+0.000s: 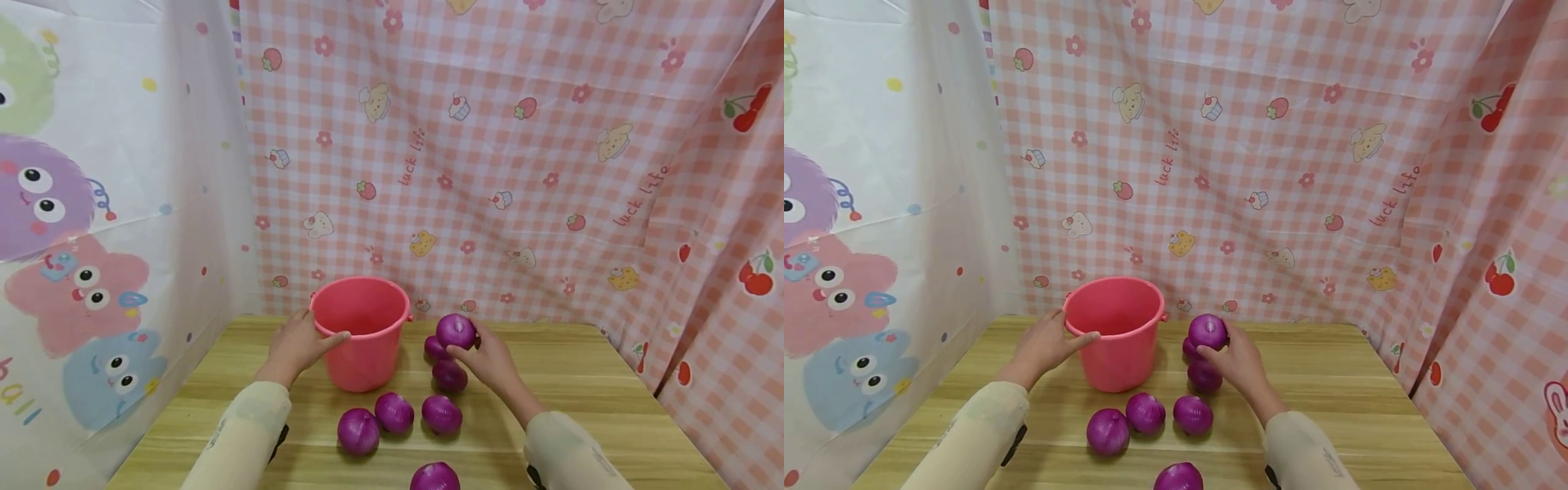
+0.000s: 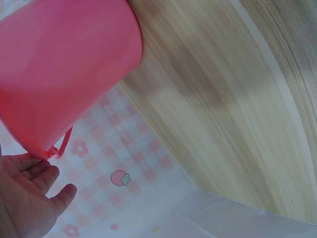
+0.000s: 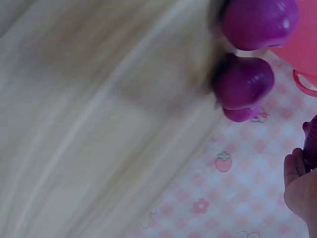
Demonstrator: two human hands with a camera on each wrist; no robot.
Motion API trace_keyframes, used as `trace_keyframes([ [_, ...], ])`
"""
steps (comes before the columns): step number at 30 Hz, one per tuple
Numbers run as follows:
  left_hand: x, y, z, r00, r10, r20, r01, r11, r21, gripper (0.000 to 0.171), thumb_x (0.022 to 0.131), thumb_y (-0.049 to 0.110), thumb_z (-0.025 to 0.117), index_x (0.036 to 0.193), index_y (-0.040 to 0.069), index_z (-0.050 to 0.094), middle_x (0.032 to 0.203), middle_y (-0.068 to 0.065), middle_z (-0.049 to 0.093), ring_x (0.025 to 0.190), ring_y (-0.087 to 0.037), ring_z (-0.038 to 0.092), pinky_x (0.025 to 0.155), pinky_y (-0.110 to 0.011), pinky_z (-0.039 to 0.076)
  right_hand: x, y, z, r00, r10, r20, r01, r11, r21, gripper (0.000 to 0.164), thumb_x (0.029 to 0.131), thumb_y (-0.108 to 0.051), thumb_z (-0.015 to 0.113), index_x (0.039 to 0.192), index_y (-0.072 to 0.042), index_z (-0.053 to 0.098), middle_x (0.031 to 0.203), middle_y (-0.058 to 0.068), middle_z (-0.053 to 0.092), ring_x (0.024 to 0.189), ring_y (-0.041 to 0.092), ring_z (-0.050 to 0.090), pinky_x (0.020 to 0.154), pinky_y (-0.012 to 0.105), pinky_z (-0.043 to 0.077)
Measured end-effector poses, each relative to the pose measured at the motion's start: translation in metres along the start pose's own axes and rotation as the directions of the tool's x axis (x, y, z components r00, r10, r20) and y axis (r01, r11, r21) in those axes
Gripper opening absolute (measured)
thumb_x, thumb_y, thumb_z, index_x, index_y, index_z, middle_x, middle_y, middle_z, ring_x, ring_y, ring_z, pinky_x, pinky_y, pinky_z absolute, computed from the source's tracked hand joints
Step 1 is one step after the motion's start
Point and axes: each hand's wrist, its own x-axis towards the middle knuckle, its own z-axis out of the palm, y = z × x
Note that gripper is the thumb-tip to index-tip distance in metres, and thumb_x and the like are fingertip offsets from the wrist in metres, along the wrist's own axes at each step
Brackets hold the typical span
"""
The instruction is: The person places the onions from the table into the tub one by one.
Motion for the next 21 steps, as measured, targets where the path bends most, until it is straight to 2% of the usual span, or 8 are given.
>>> trace_keyframes([
  [3,0.000,0.000,0.000,1.000,-0.001,0.000,0.001,1.000,-0.001,0.100,0.080,0.077,0.060,0.149,0.007,0.044,0.145,-0.020,0.046,0.130,-0.041,0.043,0.106,-0.067,0.031,0.005,-0.011,0.000,1.000,0.011,-0.005,-0.011,1.000,-0.011,0.083,0.086,-0.040,0.076,0.150,-0.003,0.038,0.131,0.021,0.057,0.115,0.037,0.059,0.094,0.050,0.051],
  [7,0.000,0.001,0.001,1.000,-0.006,-0.001,0.006,1.000,0.000,0.101,0.079,0.078,0.060,0.150,0.007,0.043,0.146,-0.021,0.045,0.131,-0.042,0.043,0.107,-0.067,0.030,0.014,-0.027,0.002,1.000,-0.009,-0.017,0.009,1.000,-0.009,0.079,0.086,-0.040,0.077,0.148,-0.004,0.043,0.130,0.021,0.058,0.113,0.034,0.059,0.092,0.048,0.051],
  [12,0.000,0.002,-0.001,1.000,-0.011,0.002,0.011,1.000,0.005,0.100,0.080,0.076,0.060,0.149,0.005,0.043,0.147,-0.022,0.044,0.131,-0.042,0.043,0.107,-0.067,0.029,0.025,-0.052,0.008,0.999,-0.042,-0.032,0.043,0.998,0.036,0.073,0.086,-0.038,0.078,0.145,-0.007,0.047,0.126,0.017,0.061,0.111,0.031,0.061,0.092,0.047,0.052],
  [21,0.000,0.001,0.000,1.000,-0.019,0.003,0.019,1.000,0.000,0.099,0.080,0.076,0.061,0.149,0.006,0.044,0.146,-0.022,0.044,0.132,-0.043,0.042,0.108,-0.068,0.028,0.041,-0.097,0.028,0.997,-0.071,-0.033,0.072,0.996,0.044,0.076,0.086,-0.035,0.078,0.146,-0.002,0.045,0.130,0.018,0.059,0.109,0.029,0.060,0.095,0.045,0.051],
])
